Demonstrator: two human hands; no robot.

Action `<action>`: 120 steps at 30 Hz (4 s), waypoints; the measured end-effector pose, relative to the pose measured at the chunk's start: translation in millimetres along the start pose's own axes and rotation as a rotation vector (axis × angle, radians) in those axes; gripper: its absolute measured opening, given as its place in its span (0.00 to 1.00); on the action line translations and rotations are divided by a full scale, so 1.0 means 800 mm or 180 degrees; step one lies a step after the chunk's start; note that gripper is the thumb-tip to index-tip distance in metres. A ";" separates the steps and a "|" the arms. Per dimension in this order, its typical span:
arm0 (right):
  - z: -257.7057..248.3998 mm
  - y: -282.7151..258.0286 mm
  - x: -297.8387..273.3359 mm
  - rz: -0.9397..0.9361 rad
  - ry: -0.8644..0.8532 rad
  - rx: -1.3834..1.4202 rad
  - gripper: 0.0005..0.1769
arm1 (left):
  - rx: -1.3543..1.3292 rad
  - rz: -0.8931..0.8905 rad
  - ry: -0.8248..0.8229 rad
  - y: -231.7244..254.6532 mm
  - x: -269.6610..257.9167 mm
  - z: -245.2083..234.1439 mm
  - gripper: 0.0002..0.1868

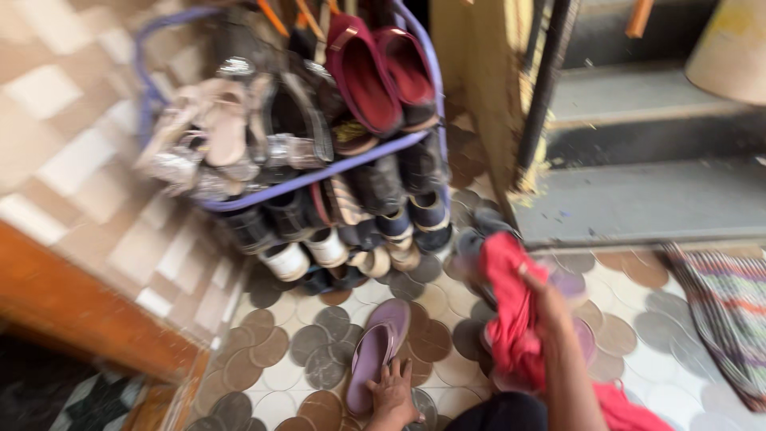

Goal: The person sits on the floor and wipes several pairs of shoes and sandals with a red cloth. They handle beige sandals, dark slides, and purple flip-flops, wiping the soles and uppers, then place the cleaned items back on the floor or onto a nearby shoe rack.

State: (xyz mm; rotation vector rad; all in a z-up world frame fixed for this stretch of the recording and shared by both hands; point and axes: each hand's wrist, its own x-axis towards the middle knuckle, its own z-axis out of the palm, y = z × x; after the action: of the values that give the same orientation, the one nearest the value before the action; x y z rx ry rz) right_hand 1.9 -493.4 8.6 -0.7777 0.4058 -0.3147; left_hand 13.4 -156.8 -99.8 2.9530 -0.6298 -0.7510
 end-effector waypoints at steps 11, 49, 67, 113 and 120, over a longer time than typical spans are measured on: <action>0.110 0.185 -0.064 0.0968 0.0022 -0.1412 0.29 | -0.1215 0.0269 0.1094 -0.158 -0.031 0.041 0.36; 0.253 0.186 -0.176 -0.1603 -0.1314 -0.3627 0.56 | -0.4419 0.1617 0.1777 -0.107 -0.149 -0.267 0.14; 0.136 0.234 -0.072 0.0873 -0.0543 0.0859 0.23 | -0.1726 0.0906 0.2064 0.036 -0.079 -0.145 0.30; 0.057 0.217 0.007 -0.1441 -0.0151 -0.5964 0.34 | -0.0200 0.1031 -0.0045 -0.063 0.002 -0.032 0.40; 0.039 0.250 0.015 -0.1451 -0.1649 -0.6349 0.33 | -0.0401 0.1241 0.0205 -0.075 0.000 0.001 0.34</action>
State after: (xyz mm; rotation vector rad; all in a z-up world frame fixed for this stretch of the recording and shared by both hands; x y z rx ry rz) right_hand 51.9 -344.4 -120.0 -2.8475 -0.1153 -0.0048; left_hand 36.0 -101.5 -108.1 2.6081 -1.0656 -0.6272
